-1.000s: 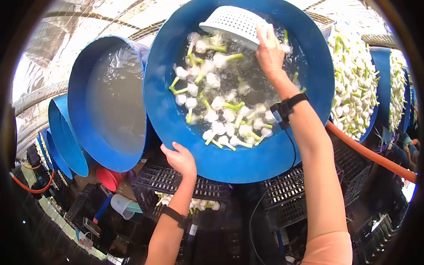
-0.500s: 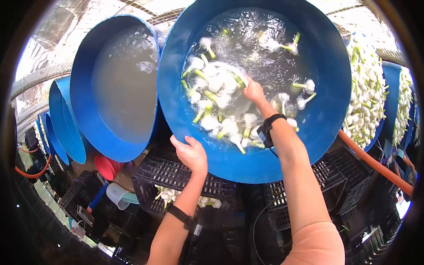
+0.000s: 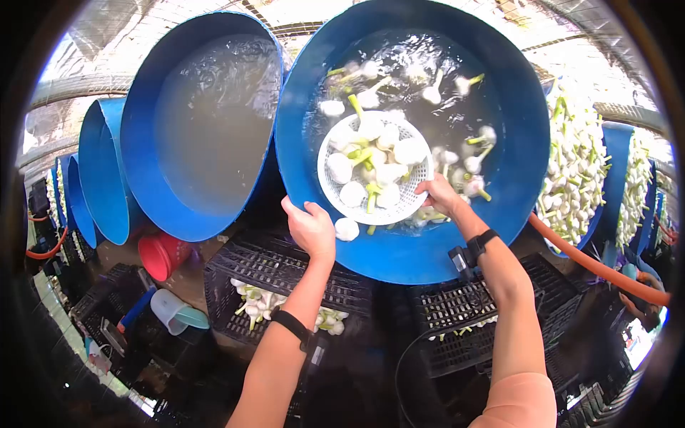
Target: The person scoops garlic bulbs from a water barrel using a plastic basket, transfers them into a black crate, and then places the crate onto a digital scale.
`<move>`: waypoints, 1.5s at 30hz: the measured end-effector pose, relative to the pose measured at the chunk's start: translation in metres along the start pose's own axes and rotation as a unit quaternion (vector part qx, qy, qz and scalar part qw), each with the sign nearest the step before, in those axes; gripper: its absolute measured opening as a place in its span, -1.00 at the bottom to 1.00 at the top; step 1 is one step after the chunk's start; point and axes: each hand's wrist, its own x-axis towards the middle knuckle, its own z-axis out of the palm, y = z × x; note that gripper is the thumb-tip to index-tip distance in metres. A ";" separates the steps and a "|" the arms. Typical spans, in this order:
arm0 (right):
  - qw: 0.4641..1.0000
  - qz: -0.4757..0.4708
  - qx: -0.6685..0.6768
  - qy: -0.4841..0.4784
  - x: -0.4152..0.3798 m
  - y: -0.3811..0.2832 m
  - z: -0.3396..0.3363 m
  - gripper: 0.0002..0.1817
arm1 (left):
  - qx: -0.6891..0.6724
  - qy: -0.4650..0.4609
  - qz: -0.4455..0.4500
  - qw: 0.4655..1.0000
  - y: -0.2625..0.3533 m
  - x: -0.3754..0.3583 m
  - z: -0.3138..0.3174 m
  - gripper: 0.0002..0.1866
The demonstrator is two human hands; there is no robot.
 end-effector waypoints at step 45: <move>0.853 -0.418 -0.208 0.234 -0.280 0.134 0.264 -0.46 | 0.055 -0.122 -0.084 0.988 -0.310 -0.062 -0.236 -0.39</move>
